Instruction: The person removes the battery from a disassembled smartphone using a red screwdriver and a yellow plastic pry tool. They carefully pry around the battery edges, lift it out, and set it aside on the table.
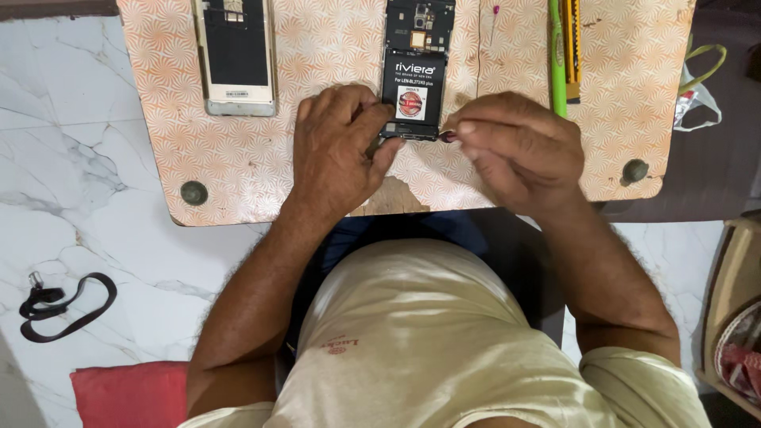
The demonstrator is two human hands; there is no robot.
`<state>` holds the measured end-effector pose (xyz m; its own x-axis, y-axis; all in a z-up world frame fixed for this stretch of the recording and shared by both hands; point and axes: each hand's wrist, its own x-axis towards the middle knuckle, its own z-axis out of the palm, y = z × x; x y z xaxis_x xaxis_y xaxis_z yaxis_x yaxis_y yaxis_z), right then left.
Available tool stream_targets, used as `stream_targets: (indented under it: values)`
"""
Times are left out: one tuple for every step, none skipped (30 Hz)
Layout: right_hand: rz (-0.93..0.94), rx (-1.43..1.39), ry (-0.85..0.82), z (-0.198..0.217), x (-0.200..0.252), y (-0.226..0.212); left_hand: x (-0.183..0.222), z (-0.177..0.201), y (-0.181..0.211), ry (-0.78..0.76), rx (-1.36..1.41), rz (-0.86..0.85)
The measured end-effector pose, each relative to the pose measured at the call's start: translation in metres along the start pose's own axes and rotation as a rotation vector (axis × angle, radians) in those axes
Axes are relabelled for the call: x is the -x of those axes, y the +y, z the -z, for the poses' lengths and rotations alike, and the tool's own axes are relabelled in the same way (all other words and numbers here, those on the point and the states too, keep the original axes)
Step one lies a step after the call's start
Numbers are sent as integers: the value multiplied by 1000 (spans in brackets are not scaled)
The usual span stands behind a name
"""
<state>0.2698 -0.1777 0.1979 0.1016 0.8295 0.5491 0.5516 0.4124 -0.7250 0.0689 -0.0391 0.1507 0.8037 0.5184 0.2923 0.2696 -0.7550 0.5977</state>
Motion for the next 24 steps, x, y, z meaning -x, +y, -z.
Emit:
stream_targets:
  values:
    - [12,2,1,0,-1,-1,0,0,0,-4,-2,2]
    - [24,3,2,0,-1,-2,0,0,1,0,-2,0]
    - [7,8,-5,1,-1,-2,0,0,0,3,-1,-2]
    - [-9,11,-11,2,-1,-2,0,1,0,8,-3,-4]
    - [-25,15,-17,2,-1,-2,0,1,0,6,-2,-1]
    - [-3,0,-20,1,-1,-1,0,1,1,4,-1,-1]
    - [19,-14,-23,0,-1,1,-1,1,1,2,0,-1]
    - [40,-27,-27,-1,0,3,-1,1,1,7,-3,-5]
    - [35,-14,-18,-1,1,4,-1,1,1,11,-6,-8]
    - [29,-3,-9,-2,1,5,-1,2,1,15,-9,-10]
    - [23,8,-1,-2,2,5,-1,1,2,12,-5,-7]
    - [23,-2,-11,-2,2,5,-1,2,2,10,-1,-5]
    - [24,-11,-21,-1,3,5,-1,2,2,8,2,-2]
    - [24,-18,-31,0,3,4,-1,2,2,12,3,-5]
    - [20,0,-33,1,3,3,-2,2,3,15,4,-8]
    - [16,18,-35,1,3,3,-2,3,3,19,5,-10]
    - [12,36,-37,1,3,3,-2,2,3,15,4,-6]
    - [19,9,-39,1,2,3,-2,3,3,11,3,-2]
    - [26,-17,-41,0,2,3,-2,3,3,6,2,3]
    - [33,-41,-43,0,1,4,-2,3,4,9,3,2]
    - [34,-27,-35,-1,1,4,-2,3,4,12,4,0]
    - [34,-15,-27,-1,1,3,-2,3,4,14,4,1]
    - [34,-3,-19,-2,1,4,-2,3,4,15,8,0]
    - [25,-24,-10,-2,0,3,-1,4,4,16,11,-2]
